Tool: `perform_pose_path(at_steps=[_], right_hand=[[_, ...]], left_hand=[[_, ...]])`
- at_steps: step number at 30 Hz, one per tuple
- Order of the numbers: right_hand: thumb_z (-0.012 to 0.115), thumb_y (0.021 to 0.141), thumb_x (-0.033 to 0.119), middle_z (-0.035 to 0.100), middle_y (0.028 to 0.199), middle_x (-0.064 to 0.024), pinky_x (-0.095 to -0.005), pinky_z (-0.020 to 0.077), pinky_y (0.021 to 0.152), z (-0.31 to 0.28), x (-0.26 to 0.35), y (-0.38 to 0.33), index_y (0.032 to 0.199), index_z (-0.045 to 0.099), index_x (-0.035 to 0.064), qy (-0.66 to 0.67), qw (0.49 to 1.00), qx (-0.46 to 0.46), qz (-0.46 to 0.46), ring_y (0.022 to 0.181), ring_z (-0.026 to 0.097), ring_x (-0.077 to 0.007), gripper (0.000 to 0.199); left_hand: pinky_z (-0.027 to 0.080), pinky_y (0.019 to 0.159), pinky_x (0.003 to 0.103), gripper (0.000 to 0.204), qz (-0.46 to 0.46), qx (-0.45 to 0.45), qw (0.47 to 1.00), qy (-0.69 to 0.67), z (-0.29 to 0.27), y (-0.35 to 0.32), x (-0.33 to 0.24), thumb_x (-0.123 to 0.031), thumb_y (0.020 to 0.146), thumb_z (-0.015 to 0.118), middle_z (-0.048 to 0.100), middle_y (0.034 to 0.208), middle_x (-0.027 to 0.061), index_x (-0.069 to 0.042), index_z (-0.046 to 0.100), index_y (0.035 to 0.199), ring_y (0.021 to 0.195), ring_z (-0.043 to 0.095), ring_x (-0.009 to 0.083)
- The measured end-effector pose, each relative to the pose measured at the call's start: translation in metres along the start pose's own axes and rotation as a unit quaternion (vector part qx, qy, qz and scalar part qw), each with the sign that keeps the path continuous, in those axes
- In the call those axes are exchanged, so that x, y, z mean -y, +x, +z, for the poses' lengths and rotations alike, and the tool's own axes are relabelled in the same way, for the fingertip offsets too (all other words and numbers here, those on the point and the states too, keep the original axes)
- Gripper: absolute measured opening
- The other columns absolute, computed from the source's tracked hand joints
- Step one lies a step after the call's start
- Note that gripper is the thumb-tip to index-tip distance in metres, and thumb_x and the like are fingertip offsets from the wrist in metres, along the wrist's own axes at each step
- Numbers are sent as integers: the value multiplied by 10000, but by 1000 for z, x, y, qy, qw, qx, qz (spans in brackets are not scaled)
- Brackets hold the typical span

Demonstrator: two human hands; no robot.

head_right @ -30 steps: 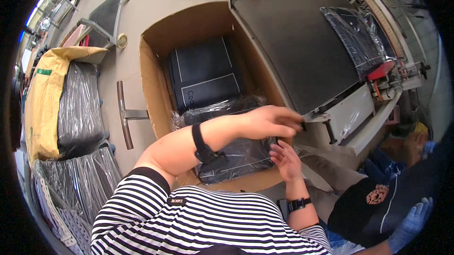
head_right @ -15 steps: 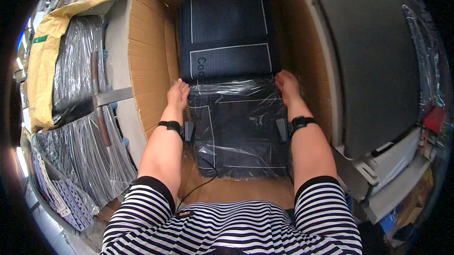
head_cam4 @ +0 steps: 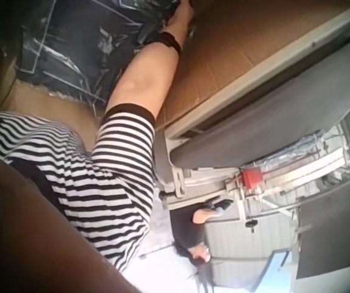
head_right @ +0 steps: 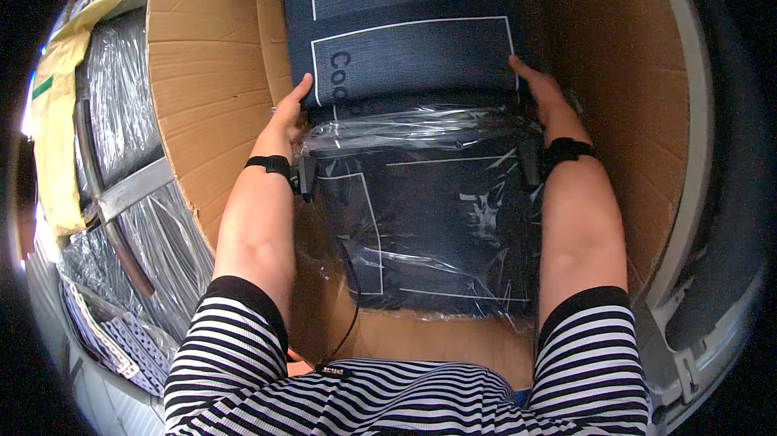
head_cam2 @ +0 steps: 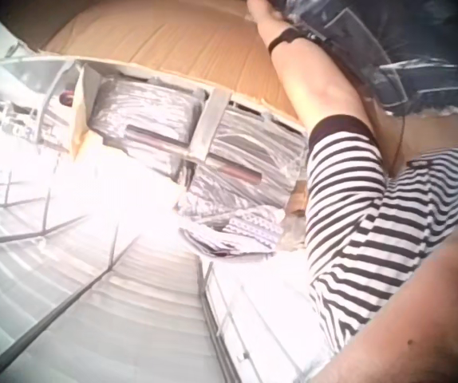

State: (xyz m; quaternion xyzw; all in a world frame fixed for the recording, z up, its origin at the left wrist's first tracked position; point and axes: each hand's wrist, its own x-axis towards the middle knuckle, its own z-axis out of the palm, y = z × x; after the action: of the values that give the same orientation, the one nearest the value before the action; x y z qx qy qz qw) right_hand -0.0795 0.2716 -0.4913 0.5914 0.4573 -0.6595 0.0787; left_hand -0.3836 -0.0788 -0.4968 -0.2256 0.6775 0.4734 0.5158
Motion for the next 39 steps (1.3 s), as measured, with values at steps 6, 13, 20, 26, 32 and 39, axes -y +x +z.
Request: perform_pose_path(at_steps=[6, 13, 20, 26, 32, 39], right_hand=[[713, 751, 564, 449, 1394, -209, -492, 334, 1045, 0, 6, 14, 1394, 403, -2, 27, 999, 13, 35, 1272, 437, -345, 911], [667, 798, 570, 426, 1428, -150, -510, 299, 1058, -7, 14, 22, 1379, 427, 19, -24, 998, 26, 60, 1288, 418, -320, 836], [632, 780, 638, 353, 1485, -116, -540, 225, 1075, -16, 22, 7, 1446, 343, 92, -5, 998, 22, 57, 1355, 323, -288, 909], [622, 798, 626, 331, 1498, -112, -548, 229, 1072, -17, 24, -8, 1469, 288, 92, -1, 998, 44, 55, 1367, 300, -296, 921], [614, 822, 602, 320, 1500, -139, -588, 219, 1082, -16, 10, 4, 1473, 264, 64, 92, 992, 64, 65, 1361, 315, -337, 914], [572, 856, 587, 460, 1403, -141, -539, 333, 1022, 16, 10, -13, 1424, 382, 84, 40, 996, -55, 53, 1241, 468, -327, 783]], left_hand=[[397, 999, 469, 889, -3, -6, 999, 44, 0, -30, -24, -504, 740, 751, 508, 1334, 213, 40, 421, 1360, 1211, 499, 345], [483, 917, 418, 740, 65, 31, 996, 43, 29, -83, -64, -422, 784, 723, 574, 1244, 214, 35, 473, 1311, 1080, 596, 302], [524, 876, 394, 505, 170, 90, 979, -64, 42, -89, -106, -453, 887, 598, 634, 1150, 98, -65, 557, 1206, 996, 632, 262], [455, 961, 474, 609, 203, 172, 932, -245, 71, -97, -85, -596, 909, 465, 599, 1223, 99, -99, 541, 1252, 1123, 566, 274], [269, 1061, 618, 822, 194, 74, 914, -348, 86, -91, -24, -746, 868, 307, 411, 1436, 122, -134, 395, 1409, 1325, 352, 362], [176, 1091, 647, 960, 192, 43, 869, -453, 75, -78, 11, -822, 803, 292, 190, 1551, 114, -167, 202, 1499, 1401, 198, 378]])
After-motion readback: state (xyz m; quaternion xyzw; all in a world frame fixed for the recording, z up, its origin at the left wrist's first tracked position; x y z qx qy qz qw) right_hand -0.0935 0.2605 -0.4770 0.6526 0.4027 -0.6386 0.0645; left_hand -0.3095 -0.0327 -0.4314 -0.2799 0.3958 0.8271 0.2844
